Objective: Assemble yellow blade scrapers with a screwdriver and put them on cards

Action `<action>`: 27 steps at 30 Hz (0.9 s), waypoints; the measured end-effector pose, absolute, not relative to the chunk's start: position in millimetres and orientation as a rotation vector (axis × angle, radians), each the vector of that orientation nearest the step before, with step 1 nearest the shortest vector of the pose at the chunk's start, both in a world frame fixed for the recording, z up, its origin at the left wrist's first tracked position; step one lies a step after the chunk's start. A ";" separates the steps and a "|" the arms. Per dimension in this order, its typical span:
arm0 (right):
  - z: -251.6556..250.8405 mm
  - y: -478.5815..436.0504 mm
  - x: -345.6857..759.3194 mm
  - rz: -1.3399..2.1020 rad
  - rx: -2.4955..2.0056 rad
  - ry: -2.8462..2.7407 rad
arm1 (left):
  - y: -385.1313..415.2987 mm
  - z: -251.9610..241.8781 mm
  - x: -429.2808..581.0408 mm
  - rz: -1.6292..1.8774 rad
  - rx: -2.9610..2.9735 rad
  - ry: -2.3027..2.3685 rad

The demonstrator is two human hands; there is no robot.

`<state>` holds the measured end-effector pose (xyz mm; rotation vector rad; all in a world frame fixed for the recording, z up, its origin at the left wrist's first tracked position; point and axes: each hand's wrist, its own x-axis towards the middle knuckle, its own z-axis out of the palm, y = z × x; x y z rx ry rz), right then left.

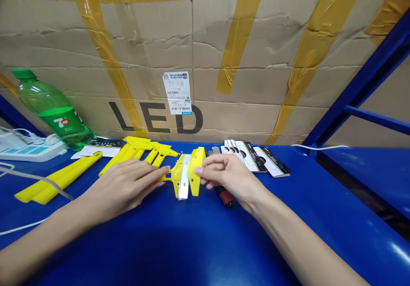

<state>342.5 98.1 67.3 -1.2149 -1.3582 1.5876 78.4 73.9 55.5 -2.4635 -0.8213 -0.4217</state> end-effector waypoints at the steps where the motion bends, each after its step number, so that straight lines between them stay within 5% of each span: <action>1: 67.4 96.8 339.2 1.593 -1.231 -1.369 | 73.7 55.6 78.7 -0.430 -2.463 -0.814; 15: 60.6 88.9 318.5 1.574 -1.159 -1.368 | 66.2 53.6 82.1 -0.633 -2.512 -0.775; 27: 56.9 110.6 311.2 1.633 -1.121 -1.470 | 74.1 64.4 65.0 -0.333 -2.575 -0.834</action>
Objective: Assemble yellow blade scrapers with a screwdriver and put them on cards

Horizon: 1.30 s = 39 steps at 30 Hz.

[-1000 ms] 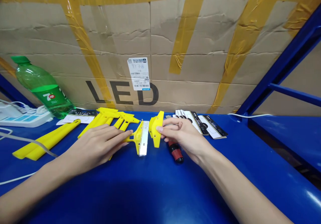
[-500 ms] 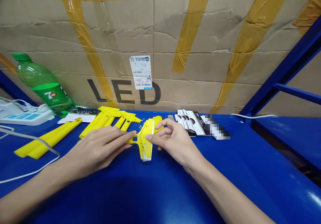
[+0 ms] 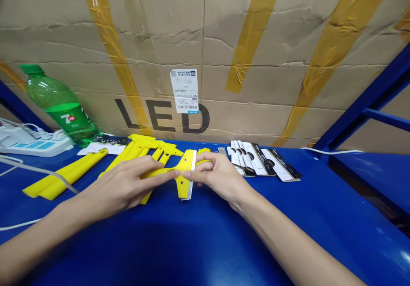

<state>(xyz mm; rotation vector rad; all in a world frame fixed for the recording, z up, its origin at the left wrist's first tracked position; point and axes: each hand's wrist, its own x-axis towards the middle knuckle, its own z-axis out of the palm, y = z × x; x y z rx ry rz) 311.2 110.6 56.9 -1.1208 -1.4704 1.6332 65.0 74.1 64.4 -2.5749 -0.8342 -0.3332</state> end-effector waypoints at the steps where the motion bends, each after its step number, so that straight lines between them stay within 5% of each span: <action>1: 58.8 116.5 310.0 1.642 -1.131 -1.485 | 76.8 66.3 60.6 -0.297 -2.577 -0.857; 11: 70.0 168.5 290.3 0.504 -1.211 -2.457 | 92.8 72.5 16.8 -0.171 -2.588 -1.121; 23: 57.8 171.0 275.4 0.240 -1.108 -2.777 | 88.8 71.5 25.2 -0.193 -2.576 -1.049; 39: 54.3 171.0 286.1 0.402 -0.915 -2.779 | 87.9 72.8 23.4 -0.113 -2.619 -1.103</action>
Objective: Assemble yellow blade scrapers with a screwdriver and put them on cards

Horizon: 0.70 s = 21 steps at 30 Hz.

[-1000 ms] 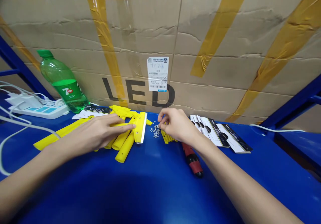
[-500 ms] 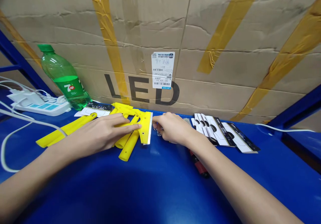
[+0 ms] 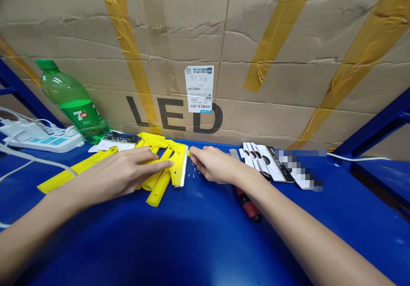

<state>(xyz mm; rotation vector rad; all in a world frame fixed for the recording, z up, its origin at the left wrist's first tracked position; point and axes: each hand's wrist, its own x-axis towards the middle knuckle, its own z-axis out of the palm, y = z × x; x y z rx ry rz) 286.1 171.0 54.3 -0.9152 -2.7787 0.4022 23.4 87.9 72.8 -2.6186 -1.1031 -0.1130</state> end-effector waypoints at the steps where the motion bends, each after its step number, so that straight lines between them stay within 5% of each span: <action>1: 54.6 169.3 289.0 0.407 -0.919 -2.758 | 87.9 73.1 23.6 -0.106 -2.627 -1.104; 9: 58.2 132.8 299.7 0.632 -0.745 -2.345 | 82.9 71.7 41.3 0.012 -2.643 -1.137; 21: 35.7 112.0 301.0 0.077 -0.363 -2.367 | 81.5 68.1 44.2 -0.186 -2.773 -1.244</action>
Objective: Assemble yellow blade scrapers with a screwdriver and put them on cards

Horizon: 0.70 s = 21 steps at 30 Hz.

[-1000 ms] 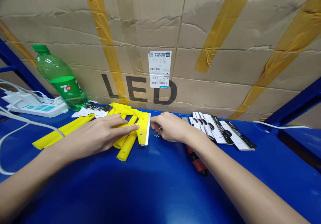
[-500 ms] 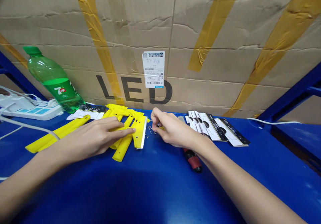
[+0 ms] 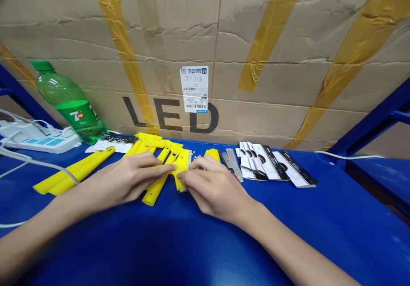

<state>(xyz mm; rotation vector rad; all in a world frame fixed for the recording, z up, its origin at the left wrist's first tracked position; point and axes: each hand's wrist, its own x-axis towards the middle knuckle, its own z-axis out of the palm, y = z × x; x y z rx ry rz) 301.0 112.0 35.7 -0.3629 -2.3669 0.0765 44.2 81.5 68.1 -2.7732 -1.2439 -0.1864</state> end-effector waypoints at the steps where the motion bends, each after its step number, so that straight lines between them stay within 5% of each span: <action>1: 37.1 110.4 303.5 0.020 -0.336 -2.403 | 81.6 68.1 43.8 -0.201 -2.778 -1.260; 8: 43.7 106.5 308.2 0.191 -0.460 -2.431 | 84.1 66.5 39.9 -0.336 -2.784 -1.258; 14: 45.3 96.0 296.0 -0.176 -0.462 -2.514 | 81.4 67.7 43.3 -0.161 -2.701 -1.306; 21: 47.3 87.1 288.2 -0.097 -0.569 -2.584 | 77.4 66.0 45.6 -0.098 -2.634 -1.358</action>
